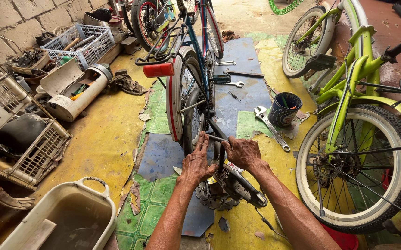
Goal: The person works on the rear wheel and chain area of a bicycle, using a wrench to tighten components. They then retrieve a bottle of lubricant, open it, and apply the lubricant to the chain and rear hub area. The person continues to adjust the chain and wheel with the wrench.
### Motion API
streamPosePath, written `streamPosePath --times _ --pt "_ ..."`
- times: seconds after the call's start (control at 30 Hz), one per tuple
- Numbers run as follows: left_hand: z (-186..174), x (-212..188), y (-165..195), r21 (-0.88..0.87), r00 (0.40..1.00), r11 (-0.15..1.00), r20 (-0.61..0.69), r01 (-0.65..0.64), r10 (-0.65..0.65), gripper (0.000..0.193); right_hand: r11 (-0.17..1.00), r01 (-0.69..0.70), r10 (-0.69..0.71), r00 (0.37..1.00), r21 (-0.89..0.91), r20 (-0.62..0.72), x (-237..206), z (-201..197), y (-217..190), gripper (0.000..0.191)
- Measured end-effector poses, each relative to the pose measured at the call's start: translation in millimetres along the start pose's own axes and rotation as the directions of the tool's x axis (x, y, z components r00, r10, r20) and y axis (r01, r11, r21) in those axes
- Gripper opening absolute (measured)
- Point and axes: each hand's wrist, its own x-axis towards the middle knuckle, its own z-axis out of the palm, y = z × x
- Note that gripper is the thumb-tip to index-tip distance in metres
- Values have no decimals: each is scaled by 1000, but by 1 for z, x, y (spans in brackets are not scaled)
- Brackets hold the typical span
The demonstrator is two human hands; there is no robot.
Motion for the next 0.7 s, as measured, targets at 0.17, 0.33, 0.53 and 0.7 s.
streamPosePath --times 0.17,0.33,0.53,0.7 --pt "0 0 1 7 1000 1000 22 17 -18 119 1000 -6 6 1000 9 0 0 -1 0 44" --pt "0 1 1 0 1000 1000 3 4 -4 120 1000 -13 13 1000 4 4 0 -1 0 45" --pt "-3 -1 2 4 1000 1000 15 10 -11 118 1000 -3 4 1000 12 -10 0 0 1 45" --pt "-2 -1 2 8 1000 1000 3 2 -2 119 1000 -15 15 1000 13 5 0 1 1 46"
